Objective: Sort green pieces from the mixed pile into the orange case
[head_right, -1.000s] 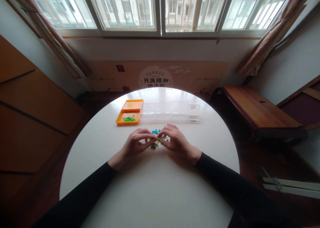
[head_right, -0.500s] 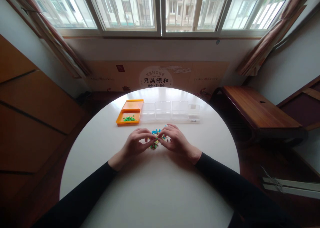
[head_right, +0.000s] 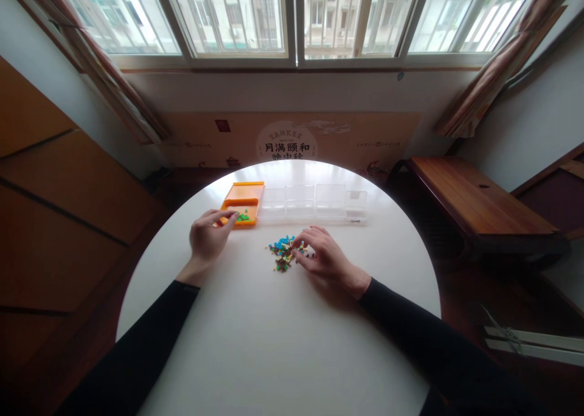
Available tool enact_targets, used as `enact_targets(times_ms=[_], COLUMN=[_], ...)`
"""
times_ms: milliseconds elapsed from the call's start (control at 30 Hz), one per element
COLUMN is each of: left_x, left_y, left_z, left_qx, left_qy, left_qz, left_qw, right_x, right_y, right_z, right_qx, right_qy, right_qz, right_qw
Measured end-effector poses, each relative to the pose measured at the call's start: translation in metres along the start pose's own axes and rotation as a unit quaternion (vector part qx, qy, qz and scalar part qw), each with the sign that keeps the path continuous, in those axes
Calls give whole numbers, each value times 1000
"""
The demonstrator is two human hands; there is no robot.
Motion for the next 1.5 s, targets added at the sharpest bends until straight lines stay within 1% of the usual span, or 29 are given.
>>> enact_targets(times_ms=[67,133,233,333,433,567,667,767,867,1067,1267,1500], left_x=[-7,-7,5,25,46,69,75,74,71,69,67,62], left_y=[2,1,-1,-6,-16,-32,-39,-43,-44,-45,-46,-50], left_z=[-1,-1,2,7,18,37,46,48,48,48,49,51], left_qx=[-7,-23,-42,-72,-144,-268,-315,-325,-322,-331,-324,-339], left_qy=[8,11,-7,-48,-93,-154,-159,-149,-144,-145,-151,-147], left_qz=[-18,-21,-1,58,127,184,200,189,176,171,154,137], left_qw=[1000,999,999,995,977,933,914,914,919,917,921,919], right_x=[-1,0,3,7,12,14,13,10,9,11,10,9], right_y=[1,2,4,6,7,5,3,3,4,2,2,2], right_z=[-1,-1,-1,1,2,3,3,2,2,2,2,1], right_qx=[-1,-3,-2,4,7,1,-8,-10,-10,-15,-16,-22], right_qy=[-2,-8,-18,-25,-29,-25,-19,-21,-25,-28,-26,-31], right_qz=[1,3,6,7,11,9,6,8,5,4,2,4], right_qw=[1000,1000,1000,1000,999,1000,1000,1000,1000,999,1000,999])
Point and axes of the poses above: each hand's wrist, its own z-axis away from the middle knuckle, its own y-axis out of the back of the hand, x = y × z, the point moved 6 cm from there along -z, towards the middle knuckle, and after that the axes turned 13 degrees about z, right-handed, at the moved point
